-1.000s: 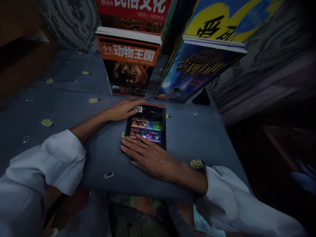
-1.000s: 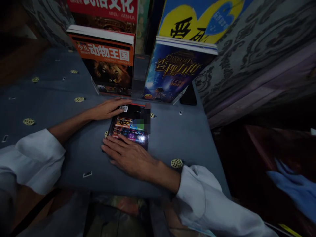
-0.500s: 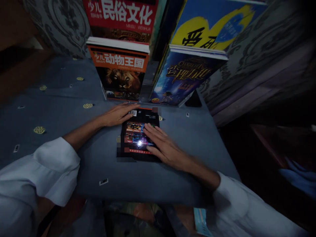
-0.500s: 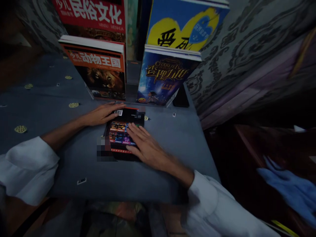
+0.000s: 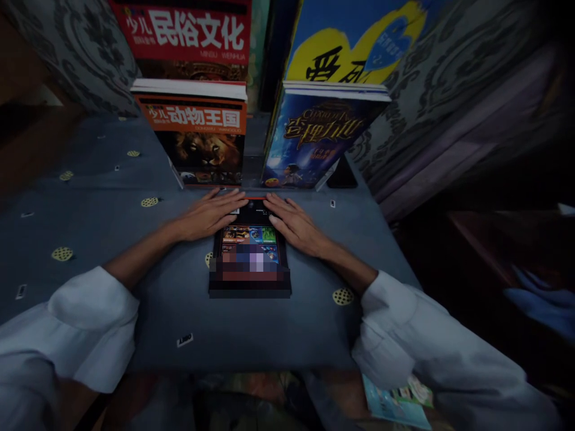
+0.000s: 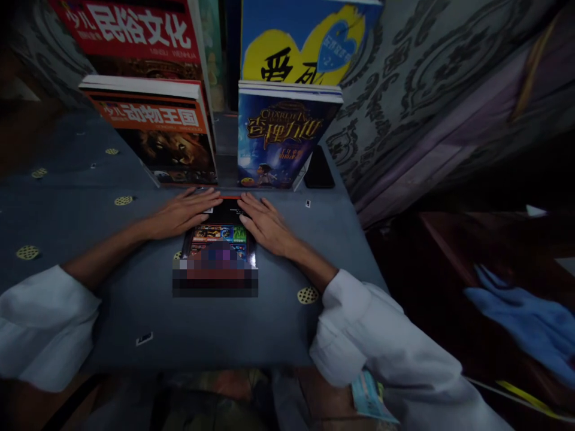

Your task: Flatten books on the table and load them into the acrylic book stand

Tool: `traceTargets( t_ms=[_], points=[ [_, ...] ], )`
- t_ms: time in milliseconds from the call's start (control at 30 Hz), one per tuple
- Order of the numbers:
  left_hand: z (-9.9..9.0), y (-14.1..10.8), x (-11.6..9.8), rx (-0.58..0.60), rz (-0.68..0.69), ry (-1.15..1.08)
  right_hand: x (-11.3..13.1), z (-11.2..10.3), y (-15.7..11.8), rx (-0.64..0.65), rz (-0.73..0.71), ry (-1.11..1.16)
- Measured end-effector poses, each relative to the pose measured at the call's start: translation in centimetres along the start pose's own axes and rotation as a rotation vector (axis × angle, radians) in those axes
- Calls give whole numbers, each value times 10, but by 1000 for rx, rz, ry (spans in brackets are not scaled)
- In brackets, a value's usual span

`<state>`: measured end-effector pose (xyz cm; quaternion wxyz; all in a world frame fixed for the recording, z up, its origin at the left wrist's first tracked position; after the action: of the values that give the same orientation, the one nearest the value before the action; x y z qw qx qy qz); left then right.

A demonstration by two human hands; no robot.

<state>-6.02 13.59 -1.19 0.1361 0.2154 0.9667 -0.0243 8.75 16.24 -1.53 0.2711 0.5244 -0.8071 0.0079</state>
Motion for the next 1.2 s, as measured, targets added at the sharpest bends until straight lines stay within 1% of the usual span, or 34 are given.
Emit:
traceTargets(
  t_ms=[100, 200, 267, 333, 467, 533, 600, 667, 767, 867, 933, 1033, 1100, 1200],
  points=[
    [3, -2, -8, 25, -26, 90, -1, -2, 0, -13, 5, 45],
    [9, -5, -28, 70, -3, 134, -4, -4, 0, -22, 14, 79],
    [15, -10, -51, 109, 49, 137, -4, -6, 1, -27, 17, 96],
    [22, -17, -79, 140, 116, 126, -4, -7, 1, -29, 20, 106],
    [33, -41, -139, 165, 294, 80, -3, -6, 1, -19, 20, 103],
    [36, -52, -159, 164, 357, 48, -2, -6, 1, -25, 12, 91],
    [37, -58, -168, 161, 378, 31, 0, -7, 1, -36, 3, 66],
    [37, -59, -169, 156, 375, 33, 2, -8, 1, -41, -4, 32],
    [36, -60, -166, 146, 372, 45, 6, -11, 0, -61, -11, -29],
    [29, -64, -161, 143, 377, 52, 11, -18, -6, -102, -14, -95],
    [24, -71, -154, 145, 367, 68, 13, -23, -13, -122, -4, -144],
    [16, -89, -133, 164, 312, 101, 20, -28, -28, -136, 5, -231],
    [8, -101, -110, 169, 247, 114, 31, -30, -39, -150, 0, -285],
    [-6, -116, -74, 149, 157, 127, 56, -30, -55, -191, -10, -338]
  ],
)
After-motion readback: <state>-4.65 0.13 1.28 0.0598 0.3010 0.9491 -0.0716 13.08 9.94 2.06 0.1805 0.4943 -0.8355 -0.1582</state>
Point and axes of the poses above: each hand's wrist, its own y-axis towards the middle knuckle, its own z-axis out of the palm, x = y × z, the point moved 10 cm from there along y, towards the middle knuckle, and after that the axes turned 12 degrees about -z, right-handed, at the moved point
